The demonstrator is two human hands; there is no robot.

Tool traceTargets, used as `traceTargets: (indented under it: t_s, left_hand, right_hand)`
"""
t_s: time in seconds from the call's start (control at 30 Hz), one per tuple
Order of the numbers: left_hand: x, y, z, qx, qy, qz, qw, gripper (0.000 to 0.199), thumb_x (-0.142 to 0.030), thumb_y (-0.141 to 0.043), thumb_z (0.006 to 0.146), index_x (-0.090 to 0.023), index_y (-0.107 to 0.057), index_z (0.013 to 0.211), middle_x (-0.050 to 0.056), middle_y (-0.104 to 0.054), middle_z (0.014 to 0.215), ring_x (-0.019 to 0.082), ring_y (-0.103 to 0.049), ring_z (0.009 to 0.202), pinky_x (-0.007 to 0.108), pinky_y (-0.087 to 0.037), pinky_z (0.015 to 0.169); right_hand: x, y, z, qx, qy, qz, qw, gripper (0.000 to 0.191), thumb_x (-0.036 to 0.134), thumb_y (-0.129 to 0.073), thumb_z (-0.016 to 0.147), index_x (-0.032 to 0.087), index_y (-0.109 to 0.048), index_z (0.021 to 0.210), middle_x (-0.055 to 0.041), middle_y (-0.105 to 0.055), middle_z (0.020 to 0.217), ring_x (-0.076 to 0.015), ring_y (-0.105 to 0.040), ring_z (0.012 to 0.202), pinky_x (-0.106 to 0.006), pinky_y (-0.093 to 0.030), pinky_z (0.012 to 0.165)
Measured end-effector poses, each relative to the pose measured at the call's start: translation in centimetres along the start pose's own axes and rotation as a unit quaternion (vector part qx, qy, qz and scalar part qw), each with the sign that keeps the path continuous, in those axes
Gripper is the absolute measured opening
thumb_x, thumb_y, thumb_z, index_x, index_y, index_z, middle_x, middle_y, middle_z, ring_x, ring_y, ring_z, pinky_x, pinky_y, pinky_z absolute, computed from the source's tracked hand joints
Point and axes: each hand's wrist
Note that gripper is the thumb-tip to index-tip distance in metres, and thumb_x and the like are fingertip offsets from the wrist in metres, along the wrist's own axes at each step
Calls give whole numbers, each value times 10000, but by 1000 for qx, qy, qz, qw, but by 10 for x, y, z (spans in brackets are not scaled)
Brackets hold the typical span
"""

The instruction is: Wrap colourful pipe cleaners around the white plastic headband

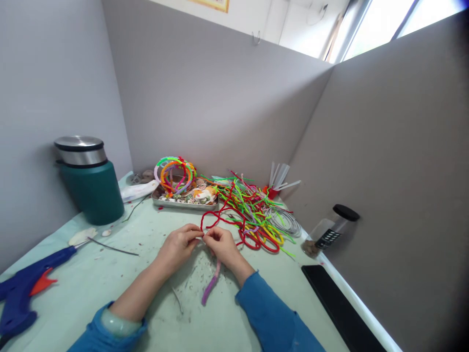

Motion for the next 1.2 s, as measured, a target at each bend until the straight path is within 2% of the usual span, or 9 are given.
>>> traceTargets:
  t_s: [0.17,0.33,0.47,0.6,0.73,0.8,0.9,1.07,1.2]
  left_hand:
    - [-1,1,-1,5,5,14,1000,235,-187,-467,798,-197,-693,860,43,-634,818,139,-577,731,222,-409,664]
    - [-1,2,1,0,29,-22,999,214,-203,-471,800,-173,-683,804,47,-620,780,139,-566,711,224,-396,652]
    - [-1,3,4,-14,65,-69,995,194,-241,-495,786,-166,-673,777,52,-627,783,148,-569,725,234,-397,671]
    - [0,4,5,-28,106,-113,987,184,-281,-511,767,-178,-662,752,38,-635,775,151,-560,707,230,-387,639]
    - [-2,4,5,-28,181,-170,968,209,-338,-517,752,-172,-643,764,-16,-566,552,123,-488,503,213,-333,487]
    - [-4,4,6,-19,203,-201,958,223,-359,-514,749,-168,-630,762,-48,-498,459,104,-420,415,207,-296,436]
    - [-5,3,6,5,215,-243,946,237,-370,-498,757,-162,-610,763,-71,-457,427,81,-341,352,202,-264,398]
    - [-3,0,5,28,197,-268,943,242,-365,-503,753,-154,-614,794,-45,-552,538,62,-348,367,192,-262,385]
    - [-2,-3,4,26,214,-288,933,264,-394,-536,724,-150,-614,787,-37,-566,572,52,-354,365,186,-264,368]
  right_hand:
    - [1,-1,-3,7,26,-6,1000,109,252,-555,710,160,-545,653,61,-464,496,-61,-399,425,-175,-312,428]
    - [6,2,-3,25,0,70,997,225,361,-547,747,152,-555,664,52,-493,504,-51,-390,370,-175,-295,373]
    - [10,6,-2,40,-43,144,988,378,483,-461,793,132,-588,732,27,-531,487,-56,-405,333,-174,-291,339]
    - [8,8,0,16,-56,196,979,373,494,-504,769,138,-601,823,31,-523,463,-72,-440,355,-168,-306,340]
    - [5,9,1,22,-45,224,973,375,489,-498,781,139,-614,855,13,-537,514,-85,-486,414,-171,-330,363]
    - [3,8,1,32,-42,224,973,368,484,-493,785,143,-613,856,5,-546,533,-91,-491,424,-172,-317,353]
    - [2,6,-1,50,-31,206,977,305,437,-560,750,155,-595,861,9,-555,554,-88,-481,424,-170,-304,349]
    - [7,3,-5,65,17,91,994,234,353,-616,722,167,-580,860,16,-565,592,-92,-508,464,-181,-361,412]
    - [11,1,-7,40,26,74,996,205,363,-550,775,174,-575,850,24,-547,569,-88,-487,436,-185,-355,411]
Point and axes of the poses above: each hand's wrist, its own z-axis towards the middle knuckle, its own y-axis out of the back of the hand, x = y × z
